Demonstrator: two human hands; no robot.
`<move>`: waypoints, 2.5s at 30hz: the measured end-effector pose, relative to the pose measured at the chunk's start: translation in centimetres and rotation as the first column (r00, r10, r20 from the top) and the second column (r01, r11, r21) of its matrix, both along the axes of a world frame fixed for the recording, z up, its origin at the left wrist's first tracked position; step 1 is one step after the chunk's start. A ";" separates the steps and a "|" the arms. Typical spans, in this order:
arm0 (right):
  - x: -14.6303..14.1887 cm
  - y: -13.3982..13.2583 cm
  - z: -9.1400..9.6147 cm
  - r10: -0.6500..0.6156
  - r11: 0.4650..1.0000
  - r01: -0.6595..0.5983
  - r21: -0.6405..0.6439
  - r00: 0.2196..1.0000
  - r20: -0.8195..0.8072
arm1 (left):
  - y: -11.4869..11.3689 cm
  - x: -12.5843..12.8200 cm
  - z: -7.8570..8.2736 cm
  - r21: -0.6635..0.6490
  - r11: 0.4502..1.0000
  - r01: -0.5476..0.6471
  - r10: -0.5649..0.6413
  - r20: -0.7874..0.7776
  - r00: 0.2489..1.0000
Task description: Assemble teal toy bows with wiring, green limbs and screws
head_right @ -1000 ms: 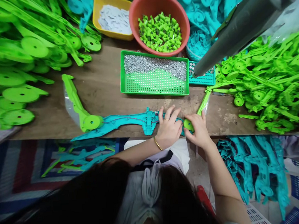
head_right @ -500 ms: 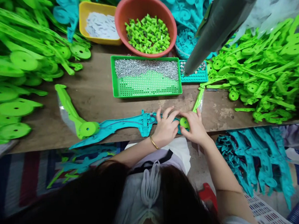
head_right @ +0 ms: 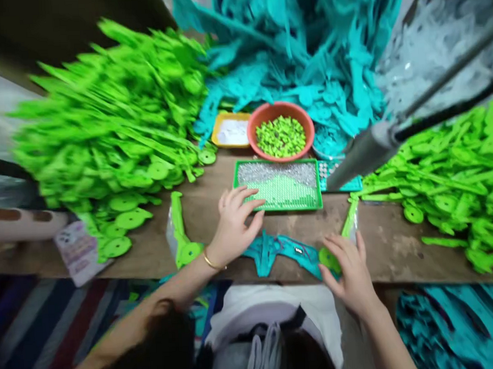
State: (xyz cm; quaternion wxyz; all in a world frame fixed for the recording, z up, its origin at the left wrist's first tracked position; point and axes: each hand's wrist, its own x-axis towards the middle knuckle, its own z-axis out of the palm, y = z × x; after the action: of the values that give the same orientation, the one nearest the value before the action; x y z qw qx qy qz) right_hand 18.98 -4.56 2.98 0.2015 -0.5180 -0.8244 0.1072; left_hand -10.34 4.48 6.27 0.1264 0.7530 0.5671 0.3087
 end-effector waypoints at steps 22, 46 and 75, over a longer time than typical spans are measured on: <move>-9.9 8.6 6.3 0.487 0.843 -0.472 0.259 0.874 0.007 | 29.8 -6.2 7.9 -0.410 0.895 -0.175 0.425 0.666 0.613; -17.8 31.4 0.9 -0.285 0.900 0.325 -0.290 0.943 0.173 | -3.8 -13.1 1.8 -0.439 0.868 0.234 0.442 0.896 0.040; -20.8 8.3 6.4 -0.362 0.758 -0.309 -0.575 0.534 -0.764 | -3.2 -2.8 0.0 -0.042 0.997 -0.058 0.049 0.991 0.121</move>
State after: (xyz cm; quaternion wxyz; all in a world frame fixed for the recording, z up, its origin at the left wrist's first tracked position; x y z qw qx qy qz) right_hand -1.85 3.69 9.36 0.3812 -0.4481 -0.5198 0.6194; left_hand -13.13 1.30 6.30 0.4567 0.3396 0.3668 0.7359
